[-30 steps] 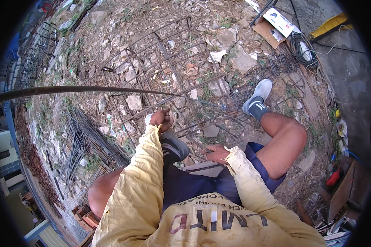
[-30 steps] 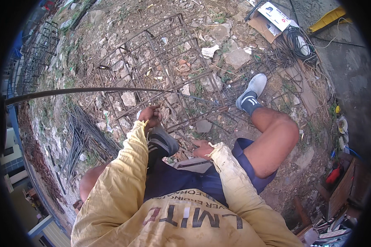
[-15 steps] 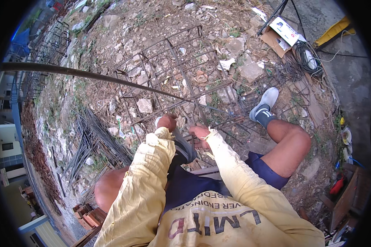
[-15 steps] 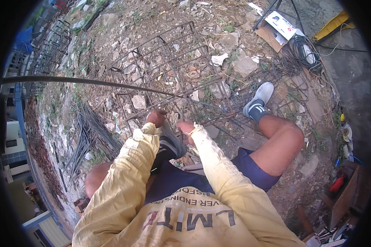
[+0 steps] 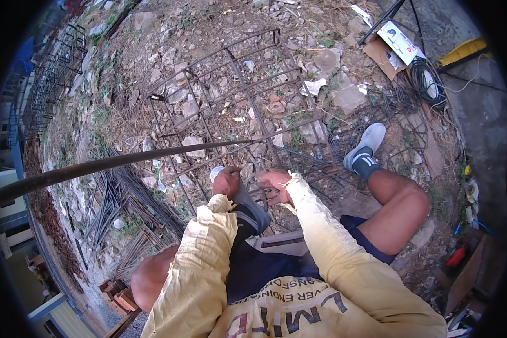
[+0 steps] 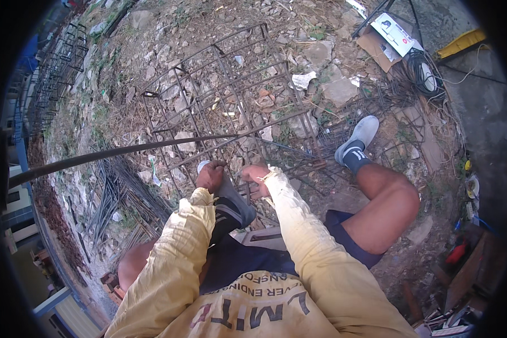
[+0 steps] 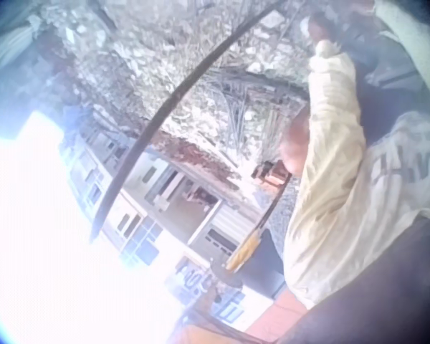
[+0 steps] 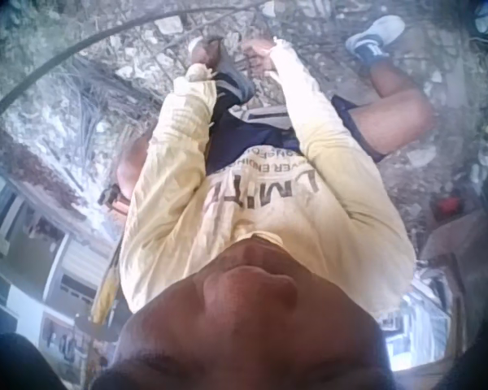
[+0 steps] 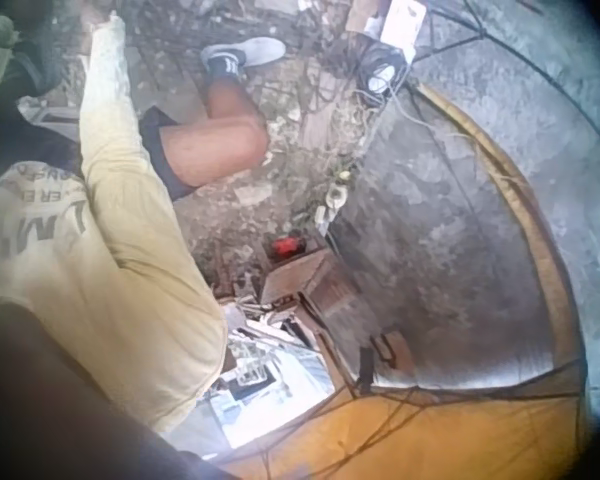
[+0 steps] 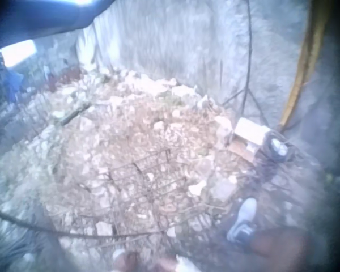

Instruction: The person sits on the ground and assembles a rebar cage by tying intersecting steel bars together with wire. They use pliers to twist and secure the wire at multiple junction points on the grid structure.

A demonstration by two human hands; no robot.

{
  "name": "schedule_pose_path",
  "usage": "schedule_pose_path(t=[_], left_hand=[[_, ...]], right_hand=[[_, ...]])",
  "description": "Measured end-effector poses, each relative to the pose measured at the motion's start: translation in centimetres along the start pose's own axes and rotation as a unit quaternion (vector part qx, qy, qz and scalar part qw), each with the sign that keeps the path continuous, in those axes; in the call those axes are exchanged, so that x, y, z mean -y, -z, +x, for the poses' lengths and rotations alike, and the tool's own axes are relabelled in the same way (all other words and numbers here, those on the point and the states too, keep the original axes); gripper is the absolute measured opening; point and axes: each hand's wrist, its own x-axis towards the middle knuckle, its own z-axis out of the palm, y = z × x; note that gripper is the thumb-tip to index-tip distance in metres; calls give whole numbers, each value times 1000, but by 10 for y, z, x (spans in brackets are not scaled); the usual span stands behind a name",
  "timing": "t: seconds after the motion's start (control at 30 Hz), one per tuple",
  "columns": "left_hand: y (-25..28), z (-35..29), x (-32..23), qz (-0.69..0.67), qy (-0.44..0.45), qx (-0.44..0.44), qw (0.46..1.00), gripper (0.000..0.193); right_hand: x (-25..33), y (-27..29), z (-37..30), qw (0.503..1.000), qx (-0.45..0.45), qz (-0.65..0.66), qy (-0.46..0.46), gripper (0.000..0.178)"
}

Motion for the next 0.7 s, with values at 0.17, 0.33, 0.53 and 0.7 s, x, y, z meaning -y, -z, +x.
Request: schedule_pose_path(t=[0.17, 0.33, 0.53, 0.7], left_hand=[[-16, -8, -27, 70, 24, 82, 994, 34], [-97, -4, -16, -7, -43, 161, 986, 36], [-115, -2, -41, 40, -67, 207, 975, 38], [-107, 12, -34, -144, 58, 331, 931, 39]], right_hand=[[7, 53, -110, 966, -51, -247, 53, 45], [30, 127, -50, 792, -172, -563, 161, 45], [41, 124, 5, 719, -179, -640, 203, 49], [38, 126, 53, 726, -229, -633, 143, 51]])
